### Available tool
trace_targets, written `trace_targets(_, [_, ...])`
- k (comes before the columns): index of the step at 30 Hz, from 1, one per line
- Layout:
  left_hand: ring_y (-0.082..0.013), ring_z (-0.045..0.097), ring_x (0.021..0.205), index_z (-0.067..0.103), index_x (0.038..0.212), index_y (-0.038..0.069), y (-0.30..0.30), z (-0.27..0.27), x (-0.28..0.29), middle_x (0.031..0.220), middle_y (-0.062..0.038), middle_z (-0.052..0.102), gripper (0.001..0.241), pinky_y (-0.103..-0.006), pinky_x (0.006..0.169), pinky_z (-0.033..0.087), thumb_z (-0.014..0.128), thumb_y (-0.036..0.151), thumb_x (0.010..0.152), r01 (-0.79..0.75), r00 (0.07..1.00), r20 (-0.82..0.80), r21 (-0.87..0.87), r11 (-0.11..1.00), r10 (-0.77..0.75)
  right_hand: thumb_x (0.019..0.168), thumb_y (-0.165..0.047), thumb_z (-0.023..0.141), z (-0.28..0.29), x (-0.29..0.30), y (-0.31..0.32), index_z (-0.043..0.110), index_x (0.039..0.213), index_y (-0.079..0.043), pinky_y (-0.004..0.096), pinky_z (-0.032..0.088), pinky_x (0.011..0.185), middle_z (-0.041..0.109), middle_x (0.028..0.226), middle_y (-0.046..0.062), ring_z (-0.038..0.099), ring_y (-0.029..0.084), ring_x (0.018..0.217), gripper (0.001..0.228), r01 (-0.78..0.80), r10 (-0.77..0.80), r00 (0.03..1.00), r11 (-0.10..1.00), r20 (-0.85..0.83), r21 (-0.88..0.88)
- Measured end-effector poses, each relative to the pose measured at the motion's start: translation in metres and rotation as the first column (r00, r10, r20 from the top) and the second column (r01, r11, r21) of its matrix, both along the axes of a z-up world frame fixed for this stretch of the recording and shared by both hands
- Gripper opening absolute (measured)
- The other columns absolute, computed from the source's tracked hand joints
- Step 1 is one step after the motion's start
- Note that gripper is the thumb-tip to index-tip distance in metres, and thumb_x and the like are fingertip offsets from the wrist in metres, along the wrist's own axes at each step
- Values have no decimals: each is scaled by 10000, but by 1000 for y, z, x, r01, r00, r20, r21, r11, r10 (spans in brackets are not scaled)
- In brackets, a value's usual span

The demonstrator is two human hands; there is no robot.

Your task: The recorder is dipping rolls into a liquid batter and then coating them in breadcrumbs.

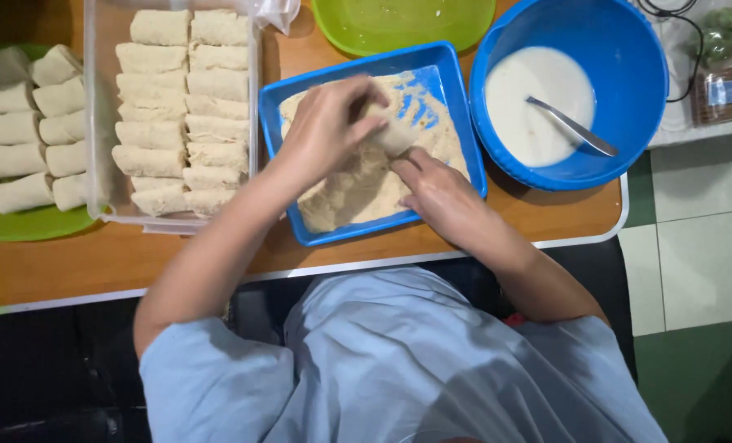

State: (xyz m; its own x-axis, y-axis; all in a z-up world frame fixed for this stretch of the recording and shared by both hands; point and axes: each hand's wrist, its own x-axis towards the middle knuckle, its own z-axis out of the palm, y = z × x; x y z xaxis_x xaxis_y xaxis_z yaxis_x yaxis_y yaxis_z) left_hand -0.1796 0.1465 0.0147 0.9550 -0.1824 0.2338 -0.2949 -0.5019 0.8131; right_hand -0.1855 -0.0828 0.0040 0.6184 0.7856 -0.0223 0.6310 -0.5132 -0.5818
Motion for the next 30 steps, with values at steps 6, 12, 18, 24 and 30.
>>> trace_targets(6, [-307,673,675,721,1040,48,1,-27,-32,749,-173,663,233,-418,652,529,805,167,859,-199,958,-195,67,978,209,907,-21,692,-9,22,-8,664,1052,-19,485,542,798,636,998,193,662,418,932,148,55,-57,997,998,51,27])
trace_targets(12, [-379,698,817,726,925,48,0,-23,-44,909,-176,721,257,-494,725,549,844,245,810,-311,949,110,450,837,294,950,-3,644,-9,49,12,685,1095,0,488,541,792,653,1038,212,658,438,940,151,121,-134,982,988,132,98])
trace_targets(18, [-415,652,1060,574,1291,-39,13,-20,-59,1211,-230,634,763,-478,822,555,888,225,648,-129,984,-34,539,832,174,906,47,569,-40,74,41,631,1207,25,504,541,838,617,1169,264,647,478,1001,308,137,-126,981,988,146,-72])
trace_targets(24, [-462,550,1179,302,1500,-88,15,-56,-59,1356,-335,488,1144,-449,953,529,912,166,566,-75,976,-114,625,777,186,894,-189,733,-53,77,81,559,1272,97,508,525,844,537,1184,358,599,521,1000,505,157,-160,983,987,89,31])
trace_targets(30, [-406,588,1177,241,1565,-137,6,-78,-52,1328,-281,552,804,-400,968,552,637,-76,868,-245,957,46,658,712,287,916,-184,731,-56,71,104,646,1196,26,502,520,866,578,1137,280,614,464,1020,360,103,-105,994,993,33,60])
